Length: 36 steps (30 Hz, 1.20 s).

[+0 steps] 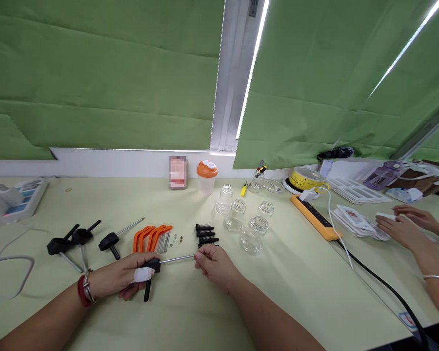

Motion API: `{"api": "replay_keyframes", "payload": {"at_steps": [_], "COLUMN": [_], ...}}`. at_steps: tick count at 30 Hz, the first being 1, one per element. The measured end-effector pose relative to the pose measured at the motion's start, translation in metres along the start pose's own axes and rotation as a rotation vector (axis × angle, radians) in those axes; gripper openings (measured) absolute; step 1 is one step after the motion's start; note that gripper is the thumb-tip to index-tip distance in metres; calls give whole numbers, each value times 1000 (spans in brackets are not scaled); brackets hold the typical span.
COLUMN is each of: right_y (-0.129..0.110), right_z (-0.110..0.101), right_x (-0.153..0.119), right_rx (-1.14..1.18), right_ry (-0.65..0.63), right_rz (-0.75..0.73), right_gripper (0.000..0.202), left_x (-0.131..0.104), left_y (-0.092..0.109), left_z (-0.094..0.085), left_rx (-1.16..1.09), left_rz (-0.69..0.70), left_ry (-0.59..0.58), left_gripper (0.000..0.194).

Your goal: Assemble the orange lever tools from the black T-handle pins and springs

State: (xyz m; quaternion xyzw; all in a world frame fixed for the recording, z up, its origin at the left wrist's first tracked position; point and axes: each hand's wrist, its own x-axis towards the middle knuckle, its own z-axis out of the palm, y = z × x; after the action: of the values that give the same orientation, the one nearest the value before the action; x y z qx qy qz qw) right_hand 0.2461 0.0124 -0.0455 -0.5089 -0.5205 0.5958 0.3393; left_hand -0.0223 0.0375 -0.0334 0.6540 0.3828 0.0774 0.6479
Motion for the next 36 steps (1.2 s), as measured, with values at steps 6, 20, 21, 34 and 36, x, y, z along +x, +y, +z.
{"api": "replay_keyframes", "payload": {"at_steps": [6,20,21,34,36], "right_y": [2,4,3,-3,-3], "right_z": [0,-1,-1,0,0], "right_x": [1,1,1,-2,-2], "right_rx": [0,-25,-31,-82,-85], "right_ry": [-8,-16,-14,-12,-11], "right_rz": [-4,-31,-26,10,9], "right_gripper": [31,29,30,33,33], "left_x": [-1,0,0,-1,-1], "left_y": [2,2,3,3,2], "left_z": [0,0,1,0,0], "left_rx": [3,-12,-13,4,2], "left_rz": [2,5,4,3,6], "left_ry": [-2,-3,-3,-4,-1], "left_gripper": [32,32,31,33,32]}}
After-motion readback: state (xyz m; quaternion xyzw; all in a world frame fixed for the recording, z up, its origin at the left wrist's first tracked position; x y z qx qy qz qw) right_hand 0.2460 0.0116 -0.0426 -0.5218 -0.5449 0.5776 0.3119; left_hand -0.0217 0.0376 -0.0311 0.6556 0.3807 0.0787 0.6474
